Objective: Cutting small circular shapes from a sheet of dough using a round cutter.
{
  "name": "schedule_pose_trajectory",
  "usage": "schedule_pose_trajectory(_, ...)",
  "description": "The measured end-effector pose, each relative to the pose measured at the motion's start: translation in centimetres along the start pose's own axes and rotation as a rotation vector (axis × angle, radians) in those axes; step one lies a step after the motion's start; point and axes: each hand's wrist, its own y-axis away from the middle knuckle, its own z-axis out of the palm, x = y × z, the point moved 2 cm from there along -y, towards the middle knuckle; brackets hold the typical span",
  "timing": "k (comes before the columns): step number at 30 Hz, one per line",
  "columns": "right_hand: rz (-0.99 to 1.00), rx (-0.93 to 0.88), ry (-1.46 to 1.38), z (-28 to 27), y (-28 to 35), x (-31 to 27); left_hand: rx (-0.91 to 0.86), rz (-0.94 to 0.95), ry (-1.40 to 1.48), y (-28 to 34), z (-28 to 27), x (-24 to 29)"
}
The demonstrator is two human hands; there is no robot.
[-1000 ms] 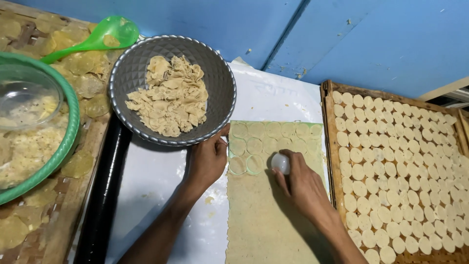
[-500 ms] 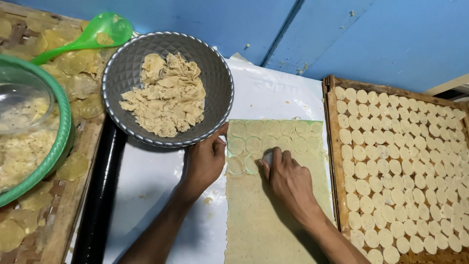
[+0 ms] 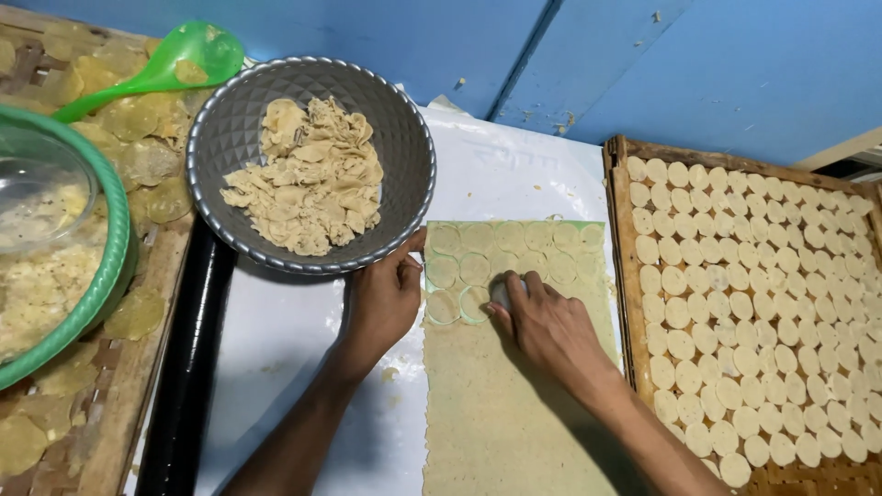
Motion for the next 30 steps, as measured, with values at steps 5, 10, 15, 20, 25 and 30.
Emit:
schedule_pose_trajectory(5, 0.021, -0.026, -0.153, 0.0, 0.4, 0.2, 0.006, -0.022, 0.021, 0.2, 0.2, -0.1)
schedule_pose_trajectory(10, 0.139, -0.009, -0.474, -0.4, 1.7, 2.8, 0.005, -0.055, 0.035, 0.1, 0.0, 0.1)
schedule_pose_trajectory(15, 0.217, 0.03, -0.301, 1.7, 3.5, 4.2, -0.003, -0.05, 0.029, 0.3, 0.5, -0.6)
schedule_pose_trajectory(20, 0.223, 0.03, -0.257, 1.1, 3.1, 3.9, -0.006, -0.039, 0.009, 0.1, 0.3, -0.1)
schedule_pose_trajectory(25, 0.171, 0.033, -0.149, 1.0, 1.6, 3.5, -0.01, -0.054, -0.002, 0.4, 0.7, -1.0)
schedule_pose_trajectory(30, 0.262, 0.076, 0.052, 2.0, 0.8, 2.8, -0.004, -0.028, 0.005, 0.3, 0.7, -0.8)
